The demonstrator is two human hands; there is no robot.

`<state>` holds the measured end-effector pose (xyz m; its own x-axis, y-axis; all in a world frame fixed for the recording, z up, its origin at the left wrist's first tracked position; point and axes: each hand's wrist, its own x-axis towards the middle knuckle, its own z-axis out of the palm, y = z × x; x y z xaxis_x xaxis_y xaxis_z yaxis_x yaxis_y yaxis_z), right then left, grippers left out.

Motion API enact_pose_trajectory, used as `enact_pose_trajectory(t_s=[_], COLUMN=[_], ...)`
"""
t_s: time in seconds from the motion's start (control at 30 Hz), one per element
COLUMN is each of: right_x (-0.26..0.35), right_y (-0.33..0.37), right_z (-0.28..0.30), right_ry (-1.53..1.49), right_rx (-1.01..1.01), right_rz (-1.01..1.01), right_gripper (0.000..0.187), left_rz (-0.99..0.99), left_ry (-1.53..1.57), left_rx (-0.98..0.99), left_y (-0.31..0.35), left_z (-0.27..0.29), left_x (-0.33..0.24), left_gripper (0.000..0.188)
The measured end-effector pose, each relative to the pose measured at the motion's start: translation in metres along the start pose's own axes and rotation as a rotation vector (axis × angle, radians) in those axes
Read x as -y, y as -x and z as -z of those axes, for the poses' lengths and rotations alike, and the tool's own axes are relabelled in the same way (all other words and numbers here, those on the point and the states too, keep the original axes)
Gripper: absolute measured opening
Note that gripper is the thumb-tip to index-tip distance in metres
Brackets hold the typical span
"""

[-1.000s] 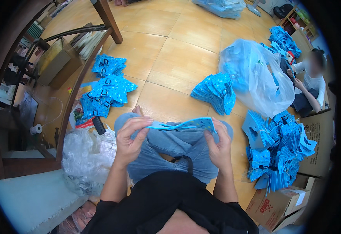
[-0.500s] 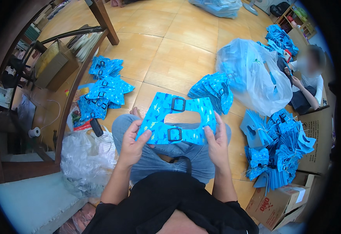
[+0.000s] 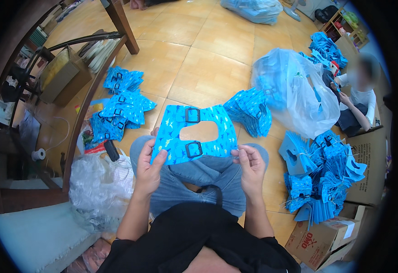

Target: The person sits on the floor and repeatedly folds small blue patterned fabric pieces, stacking them into a pile. The person then gathers the stack and ties it with a white ribbon.

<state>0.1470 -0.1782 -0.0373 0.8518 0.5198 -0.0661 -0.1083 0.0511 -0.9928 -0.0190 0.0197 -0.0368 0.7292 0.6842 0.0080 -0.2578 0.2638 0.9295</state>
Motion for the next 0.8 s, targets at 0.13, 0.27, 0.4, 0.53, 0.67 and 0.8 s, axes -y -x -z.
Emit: enact_pose_trajectory(t_s=[0.13,0.27,0.4,0.53,0.67,0.8], right_x=[-0.003,-0.009,-0.01,-0.011,-0.025,-0.057], right_y=[-0.002,-0.003,-0.001,-0.004,-0.013,-0.026], right_z=[-0.002,-0.006,-0.014,-0.02,-0.028,-0.045], right_ry=[-0.04,-0.012,-0.019,0.007,0.041,0.042], right_rx=[0.005,0.054,0.085,0.118,0.175,0.224], right_rz=[-0.014,-0.04,-0.104,-0.13,-0.176,-0.258], right_gripper=[0.022,0.025,0.024,0.022,0.019,0.018], left_rz=[0.005,-0.03,-0.067,-0.106,-0.149,-0.19], left_ry=[0.01,0.041,0.1,0.134,0.204,0.223], left_rx=[-0.042,-0.093,-0.107,-0.132,-0.141,-0.14], left_y=[-0.001,-0.003,-0.004,-0.003,-0.001,0.001], left_z=[0.001,0.009,0.016,0.021,0.031,0.046], left_x=[-0.002,-0.003,-0.007,-0.012,-0.016,-0.017], left_gripper=[0.027,0.027,0.027,0.027,0.028,0.029])
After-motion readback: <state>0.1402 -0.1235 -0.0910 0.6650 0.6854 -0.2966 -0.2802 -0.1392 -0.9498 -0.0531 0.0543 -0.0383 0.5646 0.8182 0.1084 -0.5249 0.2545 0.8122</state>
